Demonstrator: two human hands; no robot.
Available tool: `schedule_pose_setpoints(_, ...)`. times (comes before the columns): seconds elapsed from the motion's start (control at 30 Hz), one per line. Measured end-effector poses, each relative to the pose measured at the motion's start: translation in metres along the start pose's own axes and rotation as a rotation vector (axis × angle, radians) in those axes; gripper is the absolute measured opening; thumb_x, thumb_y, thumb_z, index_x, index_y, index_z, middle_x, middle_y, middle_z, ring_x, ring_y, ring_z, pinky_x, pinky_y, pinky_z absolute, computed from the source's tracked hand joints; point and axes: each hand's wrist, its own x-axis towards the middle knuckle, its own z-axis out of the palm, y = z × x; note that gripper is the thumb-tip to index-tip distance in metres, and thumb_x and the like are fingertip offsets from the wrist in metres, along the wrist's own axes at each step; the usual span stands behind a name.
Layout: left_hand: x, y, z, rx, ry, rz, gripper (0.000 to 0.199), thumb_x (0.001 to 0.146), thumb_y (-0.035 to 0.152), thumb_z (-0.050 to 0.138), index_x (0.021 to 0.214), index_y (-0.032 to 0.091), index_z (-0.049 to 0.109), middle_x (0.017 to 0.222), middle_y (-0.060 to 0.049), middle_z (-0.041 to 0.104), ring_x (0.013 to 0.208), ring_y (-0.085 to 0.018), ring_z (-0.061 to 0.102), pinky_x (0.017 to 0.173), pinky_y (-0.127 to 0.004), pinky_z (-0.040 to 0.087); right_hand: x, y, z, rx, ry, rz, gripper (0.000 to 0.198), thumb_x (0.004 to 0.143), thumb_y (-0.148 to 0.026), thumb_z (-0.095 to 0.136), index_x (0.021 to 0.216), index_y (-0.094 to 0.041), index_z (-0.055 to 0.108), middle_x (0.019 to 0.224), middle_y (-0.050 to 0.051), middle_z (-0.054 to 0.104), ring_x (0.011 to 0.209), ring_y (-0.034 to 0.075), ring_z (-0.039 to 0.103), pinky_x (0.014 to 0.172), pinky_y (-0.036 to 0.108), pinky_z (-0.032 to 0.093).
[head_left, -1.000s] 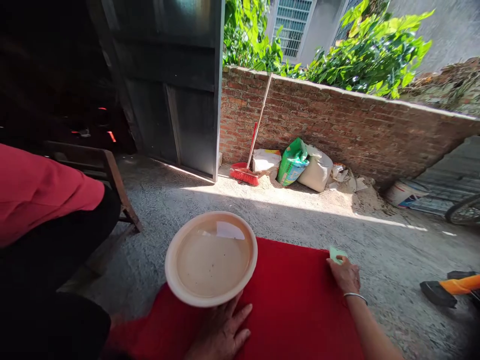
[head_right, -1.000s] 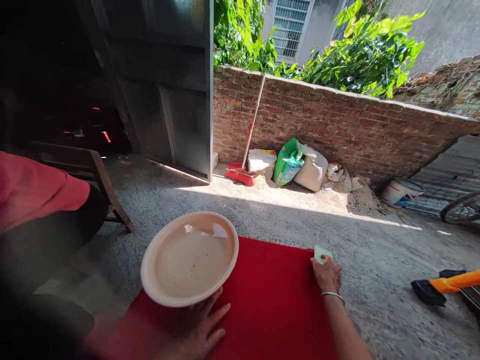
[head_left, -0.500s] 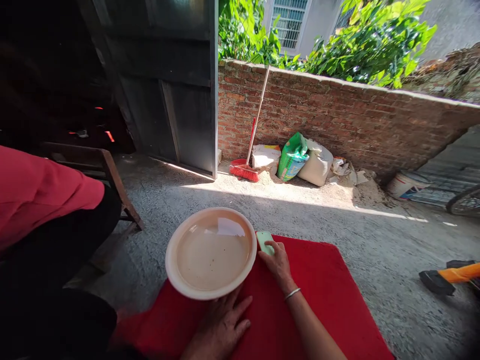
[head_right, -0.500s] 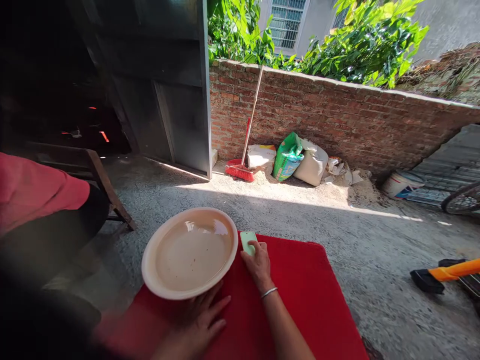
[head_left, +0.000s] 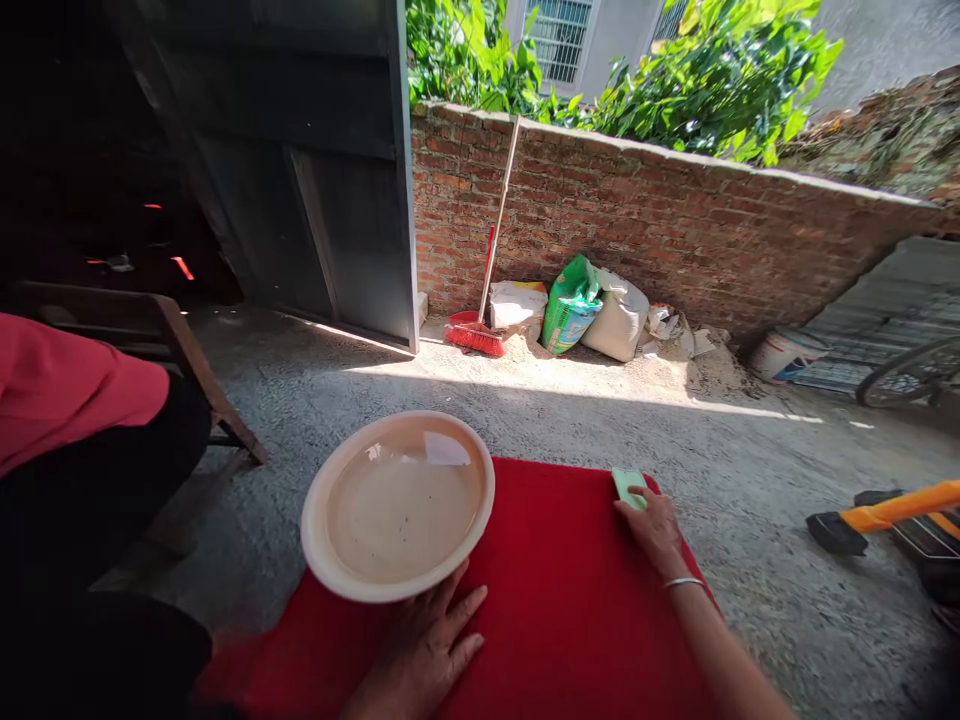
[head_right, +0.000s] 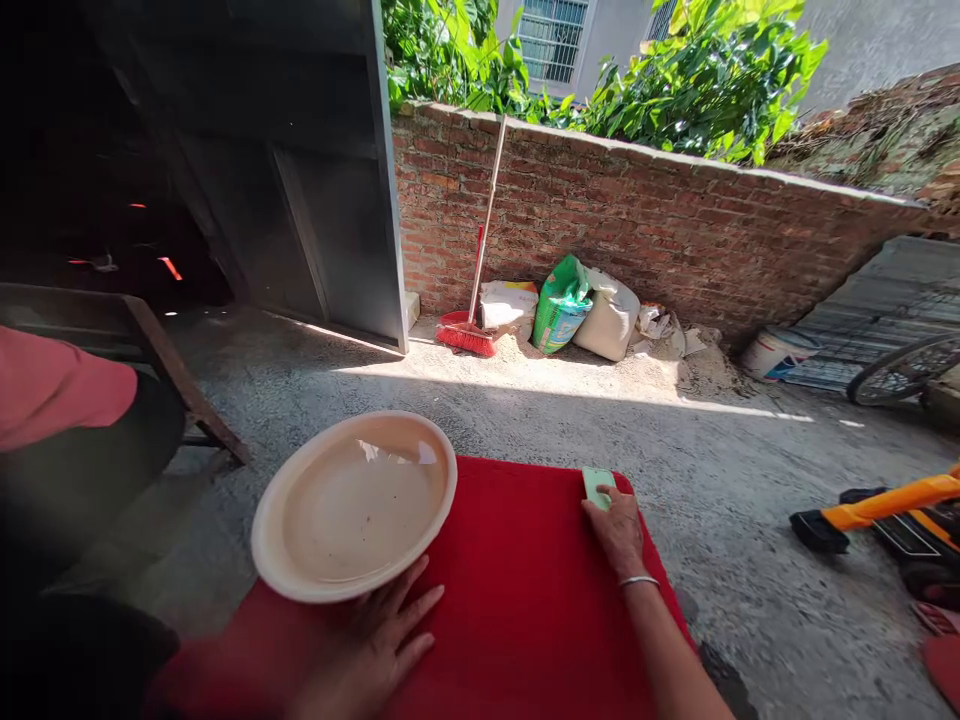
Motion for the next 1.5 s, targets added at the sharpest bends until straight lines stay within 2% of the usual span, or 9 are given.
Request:
schedule_pose_setpoints(0.1,0.000,-0.001,0.000,0.005,0.002,0.007,0.057,0.092,0.033,0.062,0.146,0.044,0.047,0.156,0.000,0.045,0.136,-0.027,0.050,0.111,-0.044,0.044,0.002,-0.010,-0.001,0.056,-0.038,-0.087,0.050,0.076,-0.047,0.060,0.118,-0.021,0.069,0.112,0.010,0.068,0.103,0.025,0.065,0.083,0.032,0.050)
schedule_pose_setpoints(0.3,-0.003,-0.008,0.019,0.012,0.056,0.000,0.058,0.090,0.033,0.064,0.145,0.046,0.049,0.156,0.001,0.045,0.133,-0.028,0.053,0.110,-0.042,0.045,0.051,0.008,-0.052,-0.140,-0.053,0.090,0.055,0.082,-0.046,0.053,0.126,-0.016,0.067,0.111,0.018,0.072,0.101,0.030,0.068,0.076,0.034,0.048)
schedule_pose_setpoints(0.5,-0.006,-0.016,0.032,0.096,0.129,0.044,0.061,0.088,0.039,0.067,0.145,0.047,0.047,0.154,0.002,0.048,0.132,-0.028,0.052,0.106,-0.039,0.047,0.077,-0.009,-0.064,-0.178,-0.162,0.025,0.030,0.076,-0.032,0.059,0.093,-0.016,0.078,0.094,0.018,0.075,0.098,0.033,0.067,0.078,0.036,0.046)
schedule_pose_setpoints(0.67,-0.008,-0.020,0.031,0.183,0.208,0.110,0.059,0.091,0.044,0.062,0.148,0.047,0.044,0.155,0.002,0.047,0.128,-0.026,0.055,0.103,-0.035,0.048,0.057,-0.077,-0.054,-0.040,-0.312,-0.188,0.014,0.070,-0.025,0.066,0.077,-0.019,0.077,0.066,0.004,0.068,0.074,0.023,0.065,0.069,0.029,0.044)
schedule_pose_setpoints(0.8,-0.007,-0.023,0.033,0.222,0.266,0.129,0.055,0.092,0.046,0.059,0.146,0.046,0.048,0.155,0.002,0.048,0.131,-0.027,0.053,0.106,-0.037,0.045,0.023,-0.162,-0.043,0.175,-0.250,-0.429,0.048,0.077,-0.037,0.068,0.125,-0.030,0.068,0.108,0.001,0.069,0.095,0.019,0.063,0.081,0.028,0.046)
schedule_pose_setpoints(0.97,-0.003,-0.026,0.037,0.205,0.299,0.139,0.050,0.093,0.044,0.059,0.143,0.044,0.053,0.155,0.001,0.048,0.136,-0.027,0.049,0.110,-0.038,0.041,-0.004,-0.219,-0.034,0.513,-0.085,-0.820,0.049,0.074,-0.036,0.077,0.121,-0.030,0.068,0.114,0.004,0.062,0.102,0.021,0.057,0.089,0.034,0.046)
schedule_pose_setpoints(1.07,-0.001,-0.025,0.037,0.160,0.296,0.156,0.052,0.093,0.043,0.058,0.145,0.044,0.050,0.152,0.002,0.051,0.132,-0.025,0.053,0.109,-0.035,0.042,-0.006,-0.187,-0.033,0.297,-0.114,-0.684,0.043,0.074,-0.035,0.076,0.116,-0.030,0.070,0.110,0.002,0.063,0.100,0.020,0.060,0.087,0.031,0.046)
schedule_pose_setpoints(1.33,-0.002,-0.024,0.037,0.143,0.246,0.141,0.057,0.093,0.043,0.059,0.148,0.046,0.044,0.151,0.003,0.052,0.126,-0.023,0.058,0.106,-0.034,0.044,0.050,-0.033,-0.069,-0.157,-0.102,-0.122,0.033,0.080,-0.033,0.061,0.105,-0.017,0.075,0.087,0.011,0.072,0.085,0.024,0.068,0.069,0.029,0.045)
schedule_pose_setpoints(1.5,-0.004,-0.029,0.047,0.175,0.238,0.133,0.057,0.092,0.047,0.060,0.147,0.048,0.045,0.150,0.003,0.053,0.121,-0.024,0.060,0.104,-0.034,0.045,0.081,-0.009,-0.072,-0.317,-0.211,-0.082,0.022,0.078,-0.036,0.062,0.080,-0.020,0.076,0.087,0.013,0.075,0.089,0.027,0.069,0.069,0.029,0.043)
